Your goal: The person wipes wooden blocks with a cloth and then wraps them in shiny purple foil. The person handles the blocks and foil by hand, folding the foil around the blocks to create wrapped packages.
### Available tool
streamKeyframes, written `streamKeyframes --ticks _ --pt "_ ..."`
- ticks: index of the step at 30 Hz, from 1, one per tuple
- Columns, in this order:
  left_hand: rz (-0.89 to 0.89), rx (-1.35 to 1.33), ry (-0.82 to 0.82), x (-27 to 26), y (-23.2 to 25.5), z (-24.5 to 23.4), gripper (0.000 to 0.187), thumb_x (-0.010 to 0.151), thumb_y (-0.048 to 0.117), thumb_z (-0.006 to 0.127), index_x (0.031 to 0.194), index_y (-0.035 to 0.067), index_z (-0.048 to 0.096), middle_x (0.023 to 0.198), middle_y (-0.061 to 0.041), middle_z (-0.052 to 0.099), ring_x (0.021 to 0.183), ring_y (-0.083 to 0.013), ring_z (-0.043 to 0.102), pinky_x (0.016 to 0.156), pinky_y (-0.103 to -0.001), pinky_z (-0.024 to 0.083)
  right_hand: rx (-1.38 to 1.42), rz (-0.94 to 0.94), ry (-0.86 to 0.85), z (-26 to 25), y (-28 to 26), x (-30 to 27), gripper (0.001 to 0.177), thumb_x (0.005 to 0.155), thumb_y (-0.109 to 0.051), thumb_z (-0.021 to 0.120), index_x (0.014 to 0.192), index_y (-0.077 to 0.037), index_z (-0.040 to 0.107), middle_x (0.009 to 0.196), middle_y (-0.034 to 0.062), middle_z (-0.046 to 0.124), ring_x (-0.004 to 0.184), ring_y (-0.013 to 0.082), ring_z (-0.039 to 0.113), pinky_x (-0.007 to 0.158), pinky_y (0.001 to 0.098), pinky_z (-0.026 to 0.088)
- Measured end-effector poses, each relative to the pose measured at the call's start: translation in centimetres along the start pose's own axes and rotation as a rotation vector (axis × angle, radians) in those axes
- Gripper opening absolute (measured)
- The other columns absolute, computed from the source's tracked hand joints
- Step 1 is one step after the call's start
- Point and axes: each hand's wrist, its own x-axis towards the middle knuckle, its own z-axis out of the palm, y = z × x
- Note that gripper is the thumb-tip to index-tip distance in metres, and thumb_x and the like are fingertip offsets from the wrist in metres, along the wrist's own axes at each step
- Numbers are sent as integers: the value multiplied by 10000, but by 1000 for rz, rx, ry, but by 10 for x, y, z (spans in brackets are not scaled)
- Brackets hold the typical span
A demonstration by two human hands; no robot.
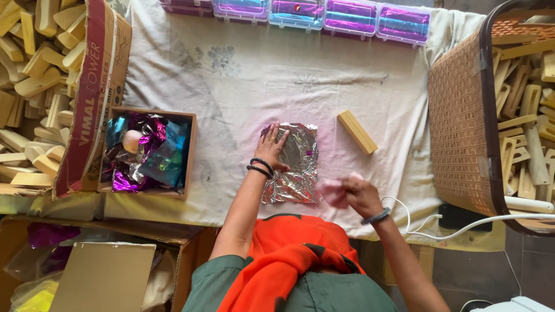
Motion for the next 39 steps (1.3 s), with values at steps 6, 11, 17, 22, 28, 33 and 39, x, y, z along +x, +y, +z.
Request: streamKeyframes --ticks 6,11,17,22,28,33,39 --pt "-23 -22 -29 4 -3 7 1434 563 669 901 1661 315 50 1727 -120 -119 1604 -282 -42 1271 -457 120 -16 -148 348 72 -55 75 381 874 -83 680 1240 -173 735 1271 39 715 1006 232 703 829 380 582" --pt "-27 -8 -68 3 0 1 1430 583 671 895 1652 325 11 1725 -119 -144 1593 -279 -50 1264 -472 119 -282 -318 446 85 -31 110 440 853 -173 724 1285 -206 647 1425 92 603 1186 274 665 925 454 519" --pt "-27 0 -53 -4 3 -8 1430 586 697 888 1649 303 16 1725 -122 -107 1599 -280 -38 1279 -457 108 -683 -22 551 56 -2 188 531 802 -141 748 1283 -354 671 1399 -50 611 1248 217 558 891 415 487" --pt "-38 -32 -5 -1 0 -3 1487 558 673 907 1657 230 8 1733 -80 -62 1601 -247 5 1287 -427 110 -580 -29 469 92 -31 163 503 876 -216 720 1370 -168 643 1346 57 622 1149 214 524 863 375 488" --pt "-21 -68 31 -3 -3 -1 1422 580 574 918 1644 214 46 1725 -99 -4 1592 -257 63 1285 -411 122 -428 -208 445 92 -22 161 505 934 -210 730 1424 -179 613 1326 72 633 1151 224 532 871 369 501" --pt "1 -777 166 42 -50 51 1042 808 527 688 1698 219 243 1702 -164 351 1493 -314 458 1249 -389 395 -439 134 446 79 -40 205 376 809 -323 763 1167 -376 661 1350 -9 635 1180 223 538 970 477 461" --pt "-173 -1363 191 28 -53 13 936 932 748 357 1645 173 168 1671 -153 277 1536 -301 285 1243 -396 237 -356 -284 292 89 -88 184 761 778 -427 810 1437 -190 512 1503 58 533 1341 281 467 1011 510 394"
